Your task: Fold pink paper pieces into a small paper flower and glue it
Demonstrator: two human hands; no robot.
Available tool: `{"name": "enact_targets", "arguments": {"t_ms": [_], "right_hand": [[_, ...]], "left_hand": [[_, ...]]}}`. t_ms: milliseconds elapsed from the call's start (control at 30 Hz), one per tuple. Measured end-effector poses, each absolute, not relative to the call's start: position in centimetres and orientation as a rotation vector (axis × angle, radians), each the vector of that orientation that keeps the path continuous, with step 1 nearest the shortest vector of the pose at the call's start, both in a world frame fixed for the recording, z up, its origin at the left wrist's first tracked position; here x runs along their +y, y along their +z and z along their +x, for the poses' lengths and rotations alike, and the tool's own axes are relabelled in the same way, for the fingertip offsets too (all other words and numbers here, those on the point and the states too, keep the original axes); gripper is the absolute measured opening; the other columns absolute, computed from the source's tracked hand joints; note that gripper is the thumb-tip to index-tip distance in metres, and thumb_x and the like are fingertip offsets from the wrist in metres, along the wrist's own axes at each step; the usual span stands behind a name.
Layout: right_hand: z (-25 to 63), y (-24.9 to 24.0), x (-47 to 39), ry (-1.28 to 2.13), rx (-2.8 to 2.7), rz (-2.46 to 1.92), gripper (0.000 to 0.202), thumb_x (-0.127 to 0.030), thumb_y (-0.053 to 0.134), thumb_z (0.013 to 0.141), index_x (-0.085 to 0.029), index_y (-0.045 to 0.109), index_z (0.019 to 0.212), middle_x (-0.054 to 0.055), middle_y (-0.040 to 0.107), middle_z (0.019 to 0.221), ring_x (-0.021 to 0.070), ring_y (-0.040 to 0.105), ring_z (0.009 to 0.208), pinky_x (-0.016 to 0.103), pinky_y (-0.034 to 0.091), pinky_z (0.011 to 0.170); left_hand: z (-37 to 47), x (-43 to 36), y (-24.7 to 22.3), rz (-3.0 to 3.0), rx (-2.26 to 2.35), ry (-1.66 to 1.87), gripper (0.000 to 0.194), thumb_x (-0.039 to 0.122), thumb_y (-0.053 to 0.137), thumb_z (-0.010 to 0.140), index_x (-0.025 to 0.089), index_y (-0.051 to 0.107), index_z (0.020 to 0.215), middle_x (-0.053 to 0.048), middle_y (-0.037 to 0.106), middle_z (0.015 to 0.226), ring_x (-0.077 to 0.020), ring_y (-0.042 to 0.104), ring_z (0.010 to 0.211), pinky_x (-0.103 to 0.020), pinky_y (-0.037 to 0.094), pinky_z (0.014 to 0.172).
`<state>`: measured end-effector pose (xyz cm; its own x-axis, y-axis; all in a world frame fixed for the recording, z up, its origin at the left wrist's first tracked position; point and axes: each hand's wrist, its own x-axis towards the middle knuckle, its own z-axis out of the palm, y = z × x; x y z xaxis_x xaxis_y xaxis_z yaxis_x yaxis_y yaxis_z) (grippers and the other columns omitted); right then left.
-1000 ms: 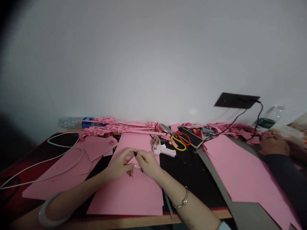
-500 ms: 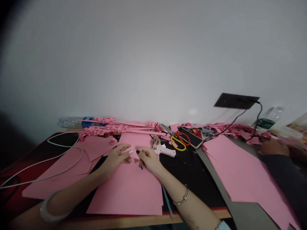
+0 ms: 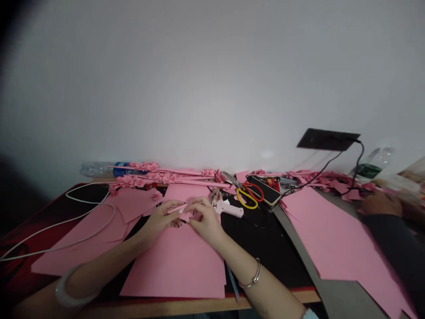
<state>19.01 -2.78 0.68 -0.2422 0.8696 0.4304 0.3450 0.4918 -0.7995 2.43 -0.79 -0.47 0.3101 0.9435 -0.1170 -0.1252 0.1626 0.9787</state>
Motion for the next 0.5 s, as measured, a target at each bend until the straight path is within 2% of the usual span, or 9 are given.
{"name": "enact_targets", "arguments": {"t_ms": [200, 333, 500], "right_hand": [[18.87, 0.7, -2.79, 0.767, -1.747, -1.029, 0.005, -0.015, 0.063, 0.07, -0.019, 0.062, 0.067, 0.006, 0.049, 0.104, 0.018, 0.049, 0.1, 0.032, 0.039, 0.083], [18.76, 0.71, -2.66, 0.801, -1.702, -1.047, 0.016, -0.019, 0.06, 0.074, -0.017, 0.056, 0.06, 0.005, 0.051, 0.096, 0.0167, 0.05, 0.097, 0.032, 0.036, 0.087], [18.75, 0.66, -2.57, 0.857, -1.649, -1.077, 0.009, -0.018, 0.059, 0.074, -0.017, 0.056, 0.065, 0.005, 0.053, 0.095, 0.0158, 0.051, 0.093, 0.031, 0.038, 0.083]], "left_hand": [[2.52, -1.1, -0.16, 1.136, 0.95, 0.901, 0.044, 0.031, 0.068, 0.064, 0.011, 0.053, 0.1, -0.001, 0.062, 0.065, -0.0121, 0.058, 0.049, -0.025, 0.048, 0.053], [2.45, -1.17, -0.26, 1.196, 0.893, 0.874, 0.041, 0.033, 0.066, 0.066, 0.011, 0.056, 0.099, -0.001, 0.061, 0.066, -0.0123, 0.059, 0.052, -0.025, 0.048, 0.054], [2.38, -1.04, -0.57, 1.222, 0.898, 0.859, 0.045, 0.033, 0.067, 0.067, 0.012, 0.056, 0.105, -0.001, 0.062, 0.069, -0.0124, 0.061, 0.055, -0.027, 0.05, 0.058]]}}
